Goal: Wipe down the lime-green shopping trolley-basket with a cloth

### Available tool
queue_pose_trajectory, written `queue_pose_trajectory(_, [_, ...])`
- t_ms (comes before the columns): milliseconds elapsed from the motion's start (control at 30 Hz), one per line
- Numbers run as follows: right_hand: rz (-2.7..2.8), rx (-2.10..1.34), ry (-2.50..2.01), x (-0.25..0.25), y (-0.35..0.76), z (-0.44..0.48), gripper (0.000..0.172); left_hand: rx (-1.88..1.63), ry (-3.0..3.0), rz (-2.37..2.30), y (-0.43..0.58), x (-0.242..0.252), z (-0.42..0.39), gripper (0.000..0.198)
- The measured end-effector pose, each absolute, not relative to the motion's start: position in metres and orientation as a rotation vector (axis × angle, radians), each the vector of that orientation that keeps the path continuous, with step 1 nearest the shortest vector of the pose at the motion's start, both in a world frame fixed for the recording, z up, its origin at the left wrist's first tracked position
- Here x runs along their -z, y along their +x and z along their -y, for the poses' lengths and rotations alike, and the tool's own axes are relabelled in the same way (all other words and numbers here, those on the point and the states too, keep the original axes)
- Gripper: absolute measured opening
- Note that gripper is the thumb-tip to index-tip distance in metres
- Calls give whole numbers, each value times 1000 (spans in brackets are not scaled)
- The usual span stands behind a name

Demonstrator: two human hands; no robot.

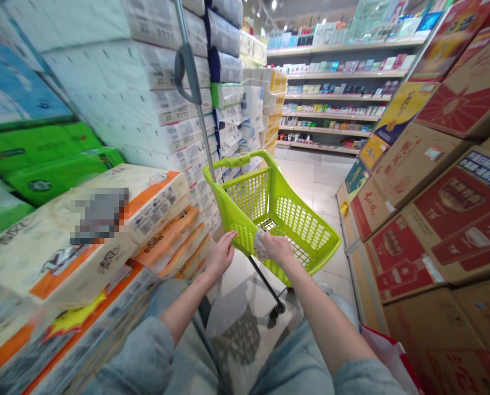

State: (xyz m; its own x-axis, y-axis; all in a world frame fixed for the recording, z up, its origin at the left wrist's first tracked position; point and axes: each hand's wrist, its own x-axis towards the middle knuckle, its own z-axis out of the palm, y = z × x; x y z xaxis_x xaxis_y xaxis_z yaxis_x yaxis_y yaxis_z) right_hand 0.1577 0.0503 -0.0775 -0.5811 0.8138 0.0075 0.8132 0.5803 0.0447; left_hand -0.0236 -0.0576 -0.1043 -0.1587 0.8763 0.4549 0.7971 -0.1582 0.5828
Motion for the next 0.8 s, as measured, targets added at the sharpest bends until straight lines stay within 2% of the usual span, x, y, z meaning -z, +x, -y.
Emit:
queue_pose_trajectory(200, [-2850,-165,1384,83,183,-59,45,-1011,2290,-2087,-35,77,24,58])
queue_pose_trajectory(467, [-3083,-334,1186,93,215,-63,42,-539,2446,-2401,-49,49,13,37])
queue_pose_trajectory(800, [-3166,-502,1394,96,210,-52,30,-583,2291,-2647,-4,40,29,25])
